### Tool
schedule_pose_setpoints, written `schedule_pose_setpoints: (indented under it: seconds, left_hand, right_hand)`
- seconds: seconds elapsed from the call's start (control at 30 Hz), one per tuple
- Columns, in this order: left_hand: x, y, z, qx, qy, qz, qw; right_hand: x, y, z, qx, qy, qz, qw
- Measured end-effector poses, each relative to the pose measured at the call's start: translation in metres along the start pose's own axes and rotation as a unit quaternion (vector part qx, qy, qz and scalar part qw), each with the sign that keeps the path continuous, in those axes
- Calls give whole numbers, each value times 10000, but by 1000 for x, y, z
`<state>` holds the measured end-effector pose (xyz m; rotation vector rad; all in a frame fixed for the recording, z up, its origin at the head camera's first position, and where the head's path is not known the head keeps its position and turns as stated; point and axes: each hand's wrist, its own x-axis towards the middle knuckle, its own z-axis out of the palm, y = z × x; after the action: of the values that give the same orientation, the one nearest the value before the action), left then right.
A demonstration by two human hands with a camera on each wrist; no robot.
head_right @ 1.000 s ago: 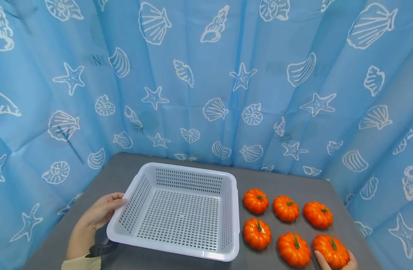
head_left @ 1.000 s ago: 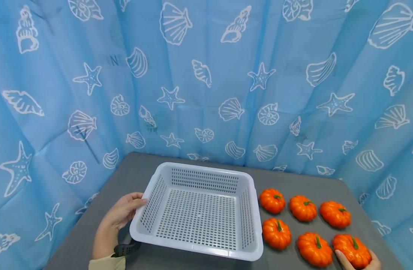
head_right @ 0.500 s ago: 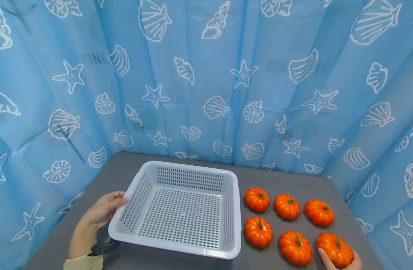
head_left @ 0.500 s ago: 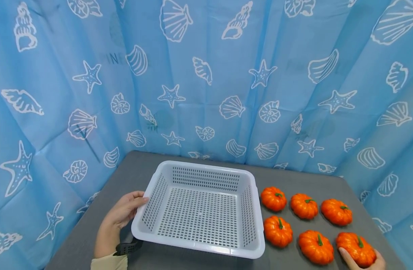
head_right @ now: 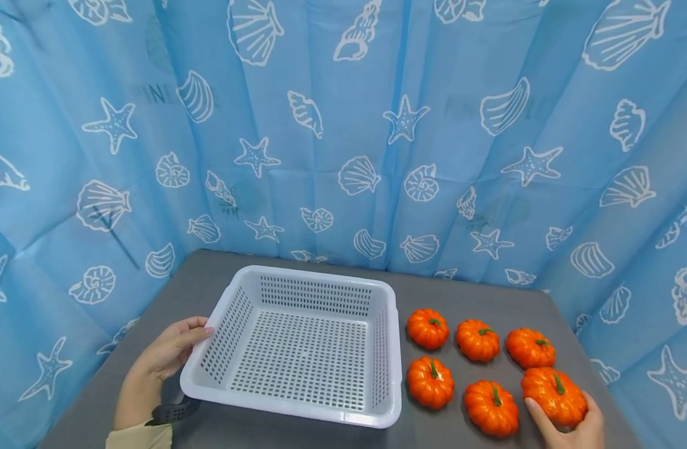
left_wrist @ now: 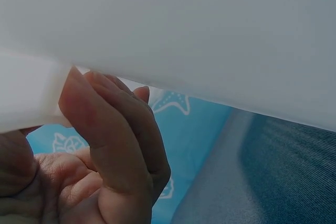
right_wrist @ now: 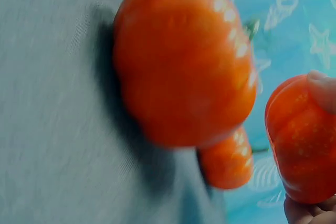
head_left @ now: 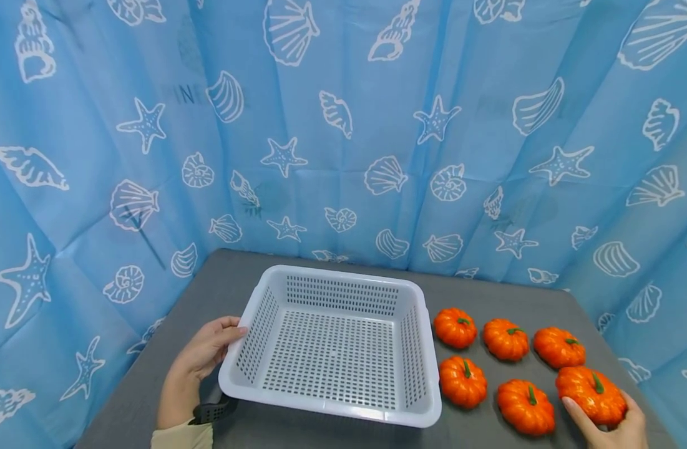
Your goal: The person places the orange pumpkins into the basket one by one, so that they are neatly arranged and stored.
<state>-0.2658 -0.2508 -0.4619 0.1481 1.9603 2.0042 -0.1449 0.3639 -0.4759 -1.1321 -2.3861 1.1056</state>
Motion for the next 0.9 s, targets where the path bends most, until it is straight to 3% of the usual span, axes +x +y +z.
schedule_pose_setpoints:
  seconds: [0.23, 0.43, 0.57, 0.7, 0.9]
  left_hand:
    - [1, 1, -2, 75, 51, 140, 9999]
    - [0, 3, -3, 112, 166, 121, 9997]
    - [-1, 4, -3, 102, 238, 89, 9996]
    - [-3, 2, 0, 46, 210, 36, 9998]
    - [-1, 0, 3, 57, 188, 21, 9998]
  right_hand:
    - [-8, -26, -3, 247, -634, -1218, 9902]
    - [-30, -63, 4, 341, -915, -1806, 9787]
    - [-41, -92, 8, 430, -1029, -2444, 9632]
    - [-50, -113, 11, 479, -1389, -2951, 9441]
    - [-62, -135, 24, 644, -1803, -3479, 9178]
